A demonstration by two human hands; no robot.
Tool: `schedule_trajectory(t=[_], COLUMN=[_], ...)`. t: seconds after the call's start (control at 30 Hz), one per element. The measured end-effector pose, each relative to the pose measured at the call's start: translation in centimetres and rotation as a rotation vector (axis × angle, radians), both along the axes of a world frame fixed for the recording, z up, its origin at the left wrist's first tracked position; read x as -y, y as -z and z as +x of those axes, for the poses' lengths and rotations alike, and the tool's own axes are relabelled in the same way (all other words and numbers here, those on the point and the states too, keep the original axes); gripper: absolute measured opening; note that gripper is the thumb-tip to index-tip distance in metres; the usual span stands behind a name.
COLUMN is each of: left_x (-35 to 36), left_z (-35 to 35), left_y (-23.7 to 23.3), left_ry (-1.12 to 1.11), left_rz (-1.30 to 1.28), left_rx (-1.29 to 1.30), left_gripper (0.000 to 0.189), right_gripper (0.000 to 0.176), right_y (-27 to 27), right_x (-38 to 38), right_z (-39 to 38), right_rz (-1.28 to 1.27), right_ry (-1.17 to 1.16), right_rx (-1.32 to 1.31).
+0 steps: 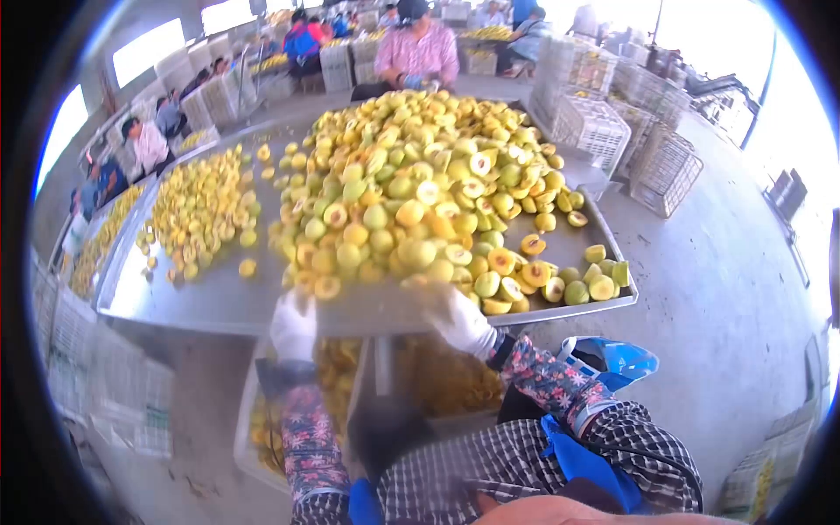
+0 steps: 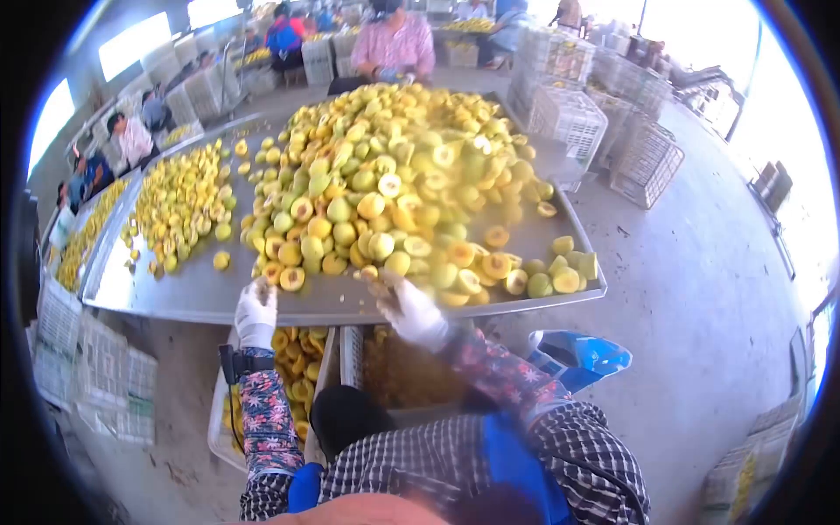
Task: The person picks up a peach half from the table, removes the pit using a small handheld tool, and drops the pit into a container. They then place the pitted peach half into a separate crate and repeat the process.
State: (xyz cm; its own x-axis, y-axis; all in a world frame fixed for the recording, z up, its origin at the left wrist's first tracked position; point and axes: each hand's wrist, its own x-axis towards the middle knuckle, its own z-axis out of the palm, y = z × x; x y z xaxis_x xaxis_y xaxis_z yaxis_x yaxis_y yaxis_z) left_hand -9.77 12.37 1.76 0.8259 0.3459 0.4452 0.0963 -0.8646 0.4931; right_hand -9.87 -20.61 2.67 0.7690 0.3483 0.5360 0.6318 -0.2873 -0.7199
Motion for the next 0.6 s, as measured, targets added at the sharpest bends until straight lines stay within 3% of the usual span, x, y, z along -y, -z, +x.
schedule_trajectory(t=[0.03, 0.07, 0.17, 0.27, 0.47, 0.5, 0.53, 0.6], left_x=[1.8, 2.2, 2.9, 3.2, 4.4, 4.3, 5.6, 9.1], left_z=[1.1, 2.9, 6.5, 8.3, 9.0, 9.1, 7.6, 4.6], left_y=[-2.5, -2.2, 0.3, 3.2, 5.9, 6.9, 5.0, 1.6], left_ry=[-0.037, -0.034, -0.029, 0.008, 0.153, 0.182, 0.272, 0.397], left_rz=[0.089, 0.095, 0.111, 0.114, 0.071, 0.025, -0.368, -1.163], left_rx=[-0.232, -0.304, -0.539, -0.506, -0.361, -0.209, -0.181, -0.11], left_gripper=[0.043, 0.049, 0.055, 0.061, 0.06, 0.049, 0.044, 0.034], right_gripper=[0.046, 0.045, 0.043, 0.048, 0.058, 0.05, 0.042, 0.043], right_y=[-0.5, 1.3, 1.8, 0.5, 3.2, 2.6, 1.3, 1.1], right_x=[0.3, 1.3, 3.6, 6.2, 8.8, 8.7, 8.4, 8.5], right_z=[-0.7, -1.1, -4.2, -6.9, -9.3, -9.8, -10.5, -10.5], right_rz=[0.049, -0.073, -0.028, -0.017, -0.221, -0.116, -0.012, 0.019], right_ry=[-0.05, -0.016, -0.159, -0.291, -0.221, -0.201, -0.184, -0.148], right_rx=[0.163, 0.045, -0.099, -0.234, -0.271, -0.365, -0.463, -0.289])
